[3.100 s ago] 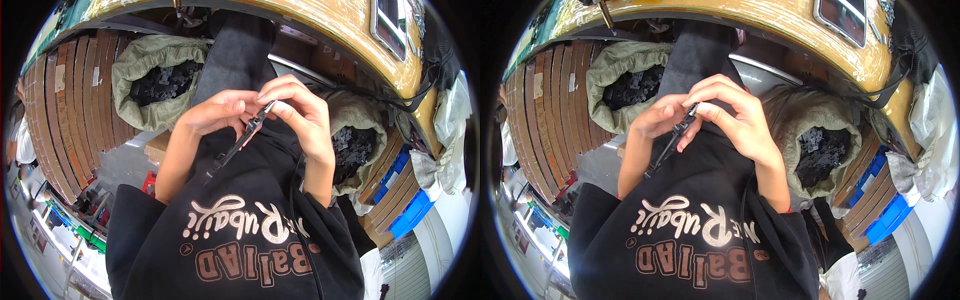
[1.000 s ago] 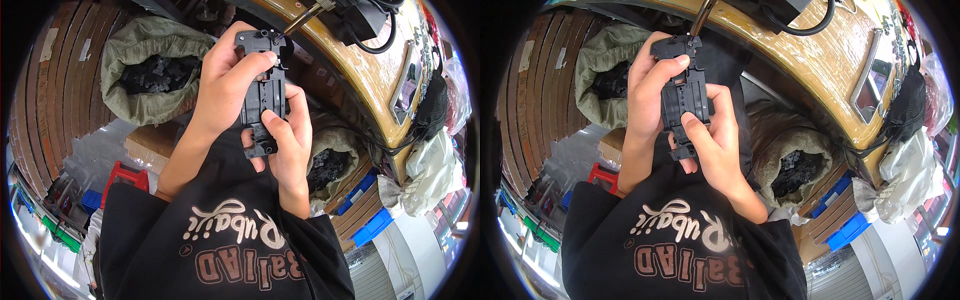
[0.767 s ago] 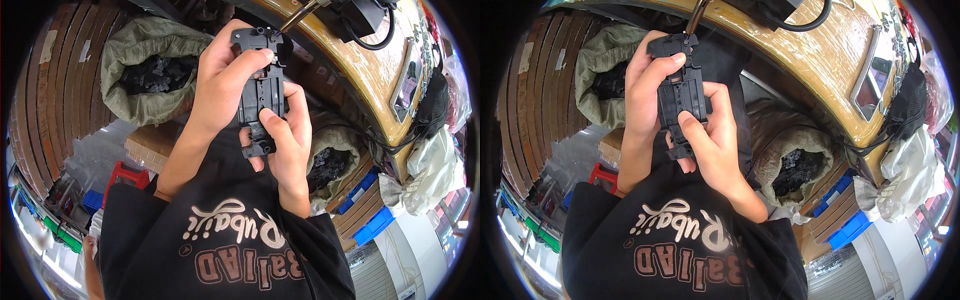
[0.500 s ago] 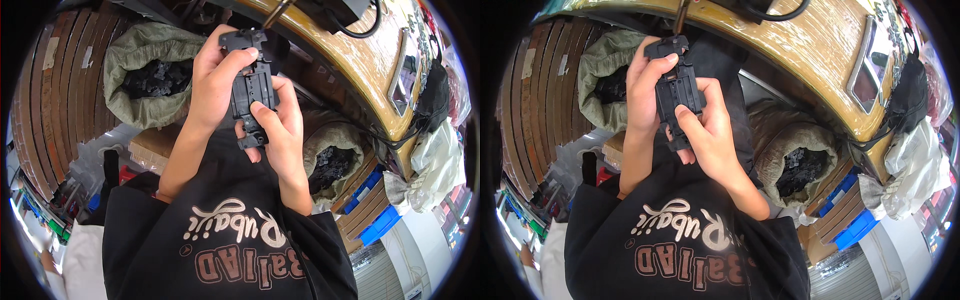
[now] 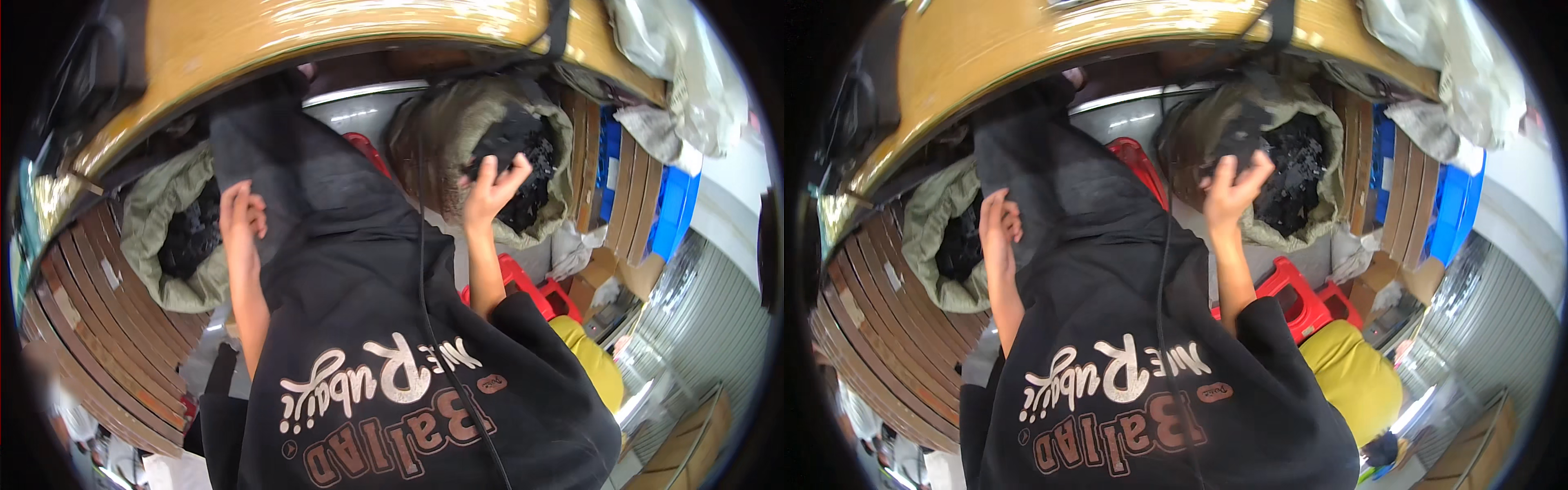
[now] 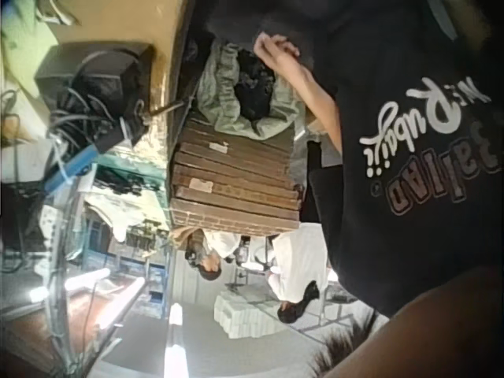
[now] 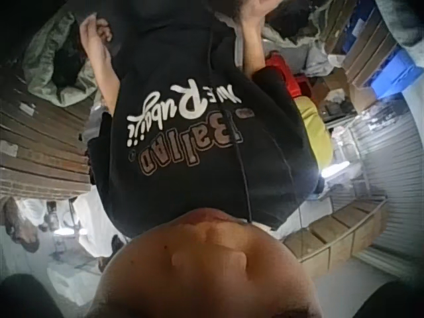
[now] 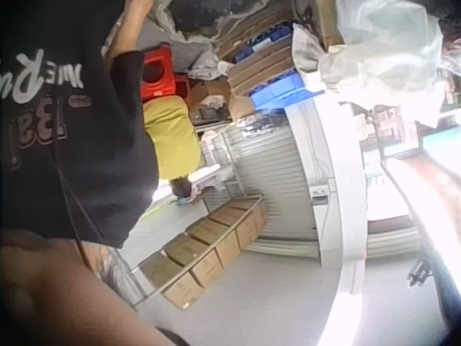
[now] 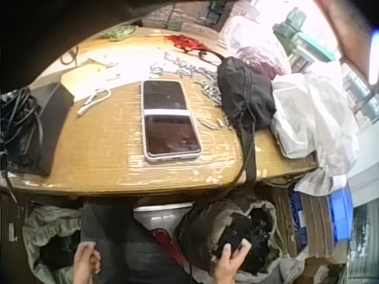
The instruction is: The recorder is assembling small plastic parts by inserting a white component into a larger black housing.
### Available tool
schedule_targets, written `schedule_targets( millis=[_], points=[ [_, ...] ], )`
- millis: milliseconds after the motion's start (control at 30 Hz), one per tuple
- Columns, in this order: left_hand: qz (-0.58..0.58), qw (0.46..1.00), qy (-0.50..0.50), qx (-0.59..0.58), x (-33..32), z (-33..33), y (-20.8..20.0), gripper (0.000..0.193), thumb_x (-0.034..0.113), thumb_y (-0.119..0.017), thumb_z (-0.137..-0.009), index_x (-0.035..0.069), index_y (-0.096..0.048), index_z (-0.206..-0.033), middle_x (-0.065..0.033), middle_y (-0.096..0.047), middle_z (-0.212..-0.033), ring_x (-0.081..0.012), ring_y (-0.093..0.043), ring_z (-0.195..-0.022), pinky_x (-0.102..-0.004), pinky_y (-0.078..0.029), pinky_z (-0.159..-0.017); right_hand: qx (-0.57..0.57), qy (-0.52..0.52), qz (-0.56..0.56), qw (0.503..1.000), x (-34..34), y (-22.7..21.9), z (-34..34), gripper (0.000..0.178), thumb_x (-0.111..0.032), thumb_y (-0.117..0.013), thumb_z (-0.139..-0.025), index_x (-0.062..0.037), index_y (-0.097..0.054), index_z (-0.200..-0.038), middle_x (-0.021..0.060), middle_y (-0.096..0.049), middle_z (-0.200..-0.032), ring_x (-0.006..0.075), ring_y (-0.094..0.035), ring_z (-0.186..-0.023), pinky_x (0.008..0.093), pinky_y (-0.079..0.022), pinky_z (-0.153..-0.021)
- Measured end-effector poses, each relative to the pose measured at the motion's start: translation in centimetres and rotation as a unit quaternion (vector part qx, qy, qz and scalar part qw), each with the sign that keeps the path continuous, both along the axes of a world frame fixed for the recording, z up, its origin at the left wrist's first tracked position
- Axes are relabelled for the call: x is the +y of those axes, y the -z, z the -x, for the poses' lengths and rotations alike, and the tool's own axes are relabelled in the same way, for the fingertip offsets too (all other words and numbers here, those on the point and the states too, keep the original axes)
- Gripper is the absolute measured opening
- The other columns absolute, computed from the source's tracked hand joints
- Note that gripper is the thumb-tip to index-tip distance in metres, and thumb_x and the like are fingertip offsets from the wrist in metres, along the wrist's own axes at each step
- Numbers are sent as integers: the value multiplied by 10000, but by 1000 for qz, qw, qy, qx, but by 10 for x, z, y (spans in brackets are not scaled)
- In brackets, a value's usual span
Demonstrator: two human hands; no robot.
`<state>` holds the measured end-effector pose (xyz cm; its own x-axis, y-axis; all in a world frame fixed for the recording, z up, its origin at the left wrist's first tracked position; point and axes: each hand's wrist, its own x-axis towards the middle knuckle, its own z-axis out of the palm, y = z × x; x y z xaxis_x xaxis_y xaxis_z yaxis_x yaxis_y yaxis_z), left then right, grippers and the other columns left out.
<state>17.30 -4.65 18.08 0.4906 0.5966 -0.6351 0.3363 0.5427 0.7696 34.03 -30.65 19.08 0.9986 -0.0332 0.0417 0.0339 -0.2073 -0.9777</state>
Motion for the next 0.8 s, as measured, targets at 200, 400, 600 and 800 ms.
schedule_targets(
  millis=[200, 400, 600, 800],
  points=[
    [1, 1000, 2, -7, 0, -6, 4, 207, 212, -450, -872, 54, -483, -1000, -12, -469, -657, -58, -376, -453, -190, -279, -417, 133, 244, 143, 950, -149, 80, -51, 305, -167, -505, -820, -28, -406, -1073, 121, -534, -885, 162, -530, -590, 272, -463, -476],
    [-34, 999, 10, -7, 2, -10, 5, 204, 221, -453, -869, 63, -470, -998, -10, -472, -642, -58, -377, -438, -191, -280, -397, -3, 263, 428, 865, -197, 98, -56, 483, -170, -621, -731, 42, -430, -1120, 204, -482, -1039, 313, -448, -994, 374, -351, -868],
    [-21, 1000, -21, 11, 4, -8, 8, 142, 177, -446, -858, 80, -464, -959, -28, -479, -615, -65, -377, -393, -195, -292, -354, -143, 211, 91, 963, -56, -38, -85, 225, -15, -511, -808, 32, -491, -1027, 105, -543, -958, 145, -519, -836, 248, -432, -742],
    [30, 998, -40, -42, 8, 1, 8, 151, 174, -423, -879, 72, -463, -981, -23, -470, -653, -74, -380, -437, -209, -285, -386, -225, -114, -3, 968, 84, -162, -106, 158, 32, -515, -789, 24, -529, -946, 68, -564, -903, 112, -547, -833, 226, -428, -757]
  ],
)
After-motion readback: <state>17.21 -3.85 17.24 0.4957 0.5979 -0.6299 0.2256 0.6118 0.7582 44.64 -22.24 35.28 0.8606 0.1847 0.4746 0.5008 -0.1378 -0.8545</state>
